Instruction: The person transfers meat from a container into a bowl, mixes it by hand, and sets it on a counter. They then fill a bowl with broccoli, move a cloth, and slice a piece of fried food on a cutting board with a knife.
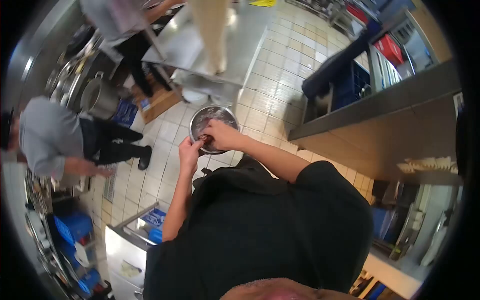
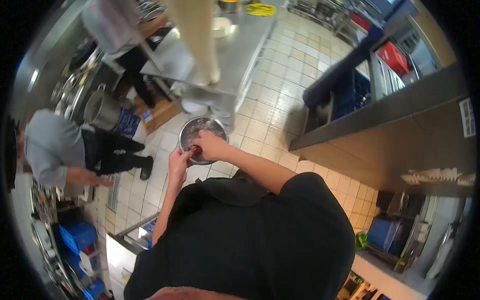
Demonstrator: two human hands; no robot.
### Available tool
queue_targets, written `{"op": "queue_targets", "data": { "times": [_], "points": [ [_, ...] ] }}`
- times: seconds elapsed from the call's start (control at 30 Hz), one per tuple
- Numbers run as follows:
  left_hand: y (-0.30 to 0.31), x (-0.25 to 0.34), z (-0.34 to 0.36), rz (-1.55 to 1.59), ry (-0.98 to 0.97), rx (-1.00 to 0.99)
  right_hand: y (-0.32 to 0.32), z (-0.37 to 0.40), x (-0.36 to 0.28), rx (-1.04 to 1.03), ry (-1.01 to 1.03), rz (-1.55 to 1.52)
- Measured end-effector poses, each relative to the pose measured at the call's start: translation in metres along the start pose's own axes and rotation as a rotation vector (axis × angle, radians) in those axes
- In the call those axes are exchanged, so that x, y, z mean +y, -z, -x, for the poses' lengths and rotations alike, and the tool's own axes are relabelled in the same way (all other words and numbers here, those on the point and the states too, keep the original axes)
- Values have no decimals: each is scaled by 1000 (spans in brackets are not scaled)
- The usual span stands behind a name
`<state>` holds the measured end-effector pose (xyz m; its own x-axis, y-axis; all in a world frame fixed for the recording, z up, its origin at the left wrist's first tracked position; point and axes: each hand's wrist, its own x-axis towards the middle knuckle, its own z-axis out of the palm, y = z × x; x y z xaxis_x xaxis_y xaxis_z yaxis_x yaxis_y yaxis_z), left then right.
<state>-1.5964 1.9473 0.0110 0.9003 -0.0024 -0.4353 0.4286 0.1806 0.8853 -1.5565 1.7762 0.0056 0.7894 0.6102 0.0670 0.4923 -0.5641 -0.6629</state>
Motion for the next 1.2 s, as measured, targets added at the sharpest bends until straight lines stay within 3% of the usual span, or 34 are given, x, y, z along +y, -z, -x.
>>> {"op": "queue_targets", "data": {
  "times": [0.1,0.17,0.2,0.27,0.3,0.37,0.47,0.6,0.7,0.73,0.77,0.8,0.83,0.87,0.9,0.93,1.07,1.1,1.17,1.2],
  "points": [
    [-112,6,-43,-184,61,-134,75,48,76,-3,-231,-68],
    [-171,-10,-91,-170,105,-260,132,70,121,30,-328,158],
    [-201,-13,-112,-38,98,-309,155,78,147,60,-349,8],
    [-262,23,-130,-8,140,-342,220,95,159,345,-308,37],
    [-283,19,-155,1,129,-408,256,100,167,216,-489,-325],
    [-325,23,-192,-6,105,-447,292,113,215,403,-504,-530],
    [-380,25,-248,-12,92,-496,342,121,280,682,-566,-529],
    [-463,31,-324,-41,61,-522,365,127,393,816,-640,-313],
    [-527,2,-401,-101,0,-600,391,109,423,982,-712,-78],
    [-553,18,-409,-144,-67,-632,396,104,443,1000,-632,-8],
    [-579,64,-399,-240,-41,-653,411,101,452,756,-696,41],
    [-599,25,-442,-441,-188,-631,428,99,466,509,-708,54],
    [-625,53,-442,-570,-175,-617,441,98,477,558,-719,63],
    [-646,49,-463,-563,-127,-642,457,96,500,469,-812,13],
    [-669,75,-469,-588,-48,-638,488,90,502,573,-802,-39],
    [-688,47,-503,-312,76,-728,516,87,508,645,-808,-42],
    [-761,86,-585,-324,128,-682,585,54,605,1074,-796,-136],
    [-770,88,-605,-284,150,-652,604,46,630,896,-858,-178],
    [-801,109,-650,-187,170,-587,629,23,698,722,-617,35],
    [-809,122,-670,-235,176,-550,644,8,722,789,-553,-37]
  ]
}}
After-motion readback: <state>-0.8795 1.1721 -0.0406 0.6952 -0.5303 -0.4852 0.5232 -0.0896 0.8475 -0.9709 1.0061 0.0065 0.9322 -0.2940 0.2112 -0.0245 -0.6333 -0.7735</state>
